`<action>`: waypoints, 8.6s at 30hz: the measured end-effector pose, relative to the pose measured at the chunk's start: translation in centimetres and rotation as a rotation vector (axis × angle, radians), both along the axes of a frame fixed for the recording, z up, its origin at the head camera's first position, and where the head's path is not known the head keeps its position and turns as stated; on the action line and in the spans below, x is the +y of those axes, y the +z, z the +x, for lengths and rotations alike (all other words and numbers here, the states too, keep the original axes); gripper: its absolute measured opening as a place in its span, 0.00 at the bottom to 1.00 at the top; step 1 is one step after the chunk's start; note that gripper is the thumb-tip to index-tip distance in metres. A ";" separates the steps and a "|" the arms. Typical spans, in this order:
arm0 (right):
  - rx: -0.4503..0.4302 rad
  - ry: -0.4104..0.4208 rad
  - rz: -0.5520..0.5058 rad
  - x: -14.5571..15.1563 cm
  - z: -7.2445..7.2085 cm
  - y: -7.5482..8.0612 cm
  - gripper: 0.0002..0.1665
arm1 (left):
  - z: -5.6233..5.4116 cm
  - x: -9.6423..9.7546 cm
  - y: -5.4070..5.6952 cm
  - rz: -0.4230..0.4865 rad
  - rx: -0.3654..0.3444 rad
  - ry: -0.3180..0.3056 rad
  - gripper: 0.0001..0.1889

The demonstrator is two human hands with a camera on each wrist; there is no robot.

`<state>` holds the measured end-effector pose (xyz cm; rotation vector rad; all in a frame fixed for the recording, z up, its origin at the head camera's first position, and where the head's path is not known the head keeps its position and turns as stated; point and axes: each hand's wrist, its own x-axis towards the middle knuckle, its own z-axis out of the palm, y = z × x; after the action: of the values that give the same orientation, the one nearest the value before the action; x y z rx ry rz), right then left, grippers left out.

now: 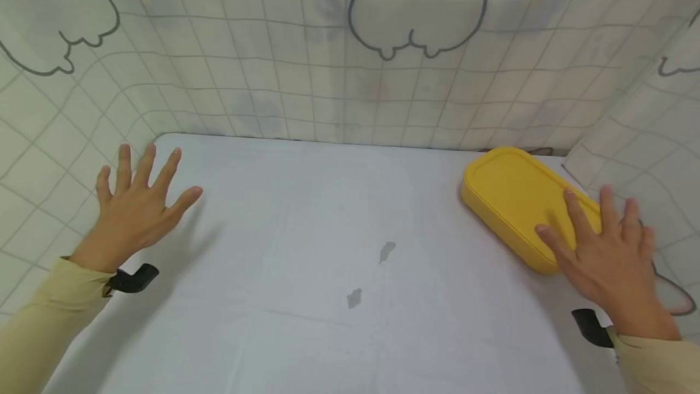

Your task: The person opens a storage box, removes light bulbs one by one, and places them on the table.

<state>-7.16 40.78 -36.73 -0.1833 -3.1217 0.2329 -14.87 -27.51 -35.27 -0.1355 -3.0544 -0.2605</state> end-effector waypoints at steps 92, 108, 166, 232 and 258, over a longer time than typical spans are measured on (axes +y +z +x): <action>0.024 0.109 -0.019 4.6 -3.1 -3.4 0.37 | -7.1 35.1 -4.0 0.087 -0.118 -0.480 0.50; -0.077 0.120 0.004 2.4 -2.7 -2.8 0.44 | -5.2 40.0 -4.3 -0.010 -0.147 -0.479 0.54; -0.061 0.266 -0.030 -9.5 -4.9 -3.1 0.54 | -4.1 25.8 -5.8 -0.075 -0.022 -0.402 0.40; 0.043 0.363 -0.107 -23.1 -6.9 -3.9 0.47 | -1.9 11.4 -5.4 0.065 -0.053 -0.285 0.34; -0.003 0.342 -0.163 -21.9 -5.6 -4.2 0.47 | -1.0 12.5 -6.2 0.149 -0.077 -0.271 0.32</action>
<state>-12.78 18.92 -40.98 0.3535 -3.1162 0.4882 -15.91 -15.06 -41.48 -0.5432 -3.0717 -0.5198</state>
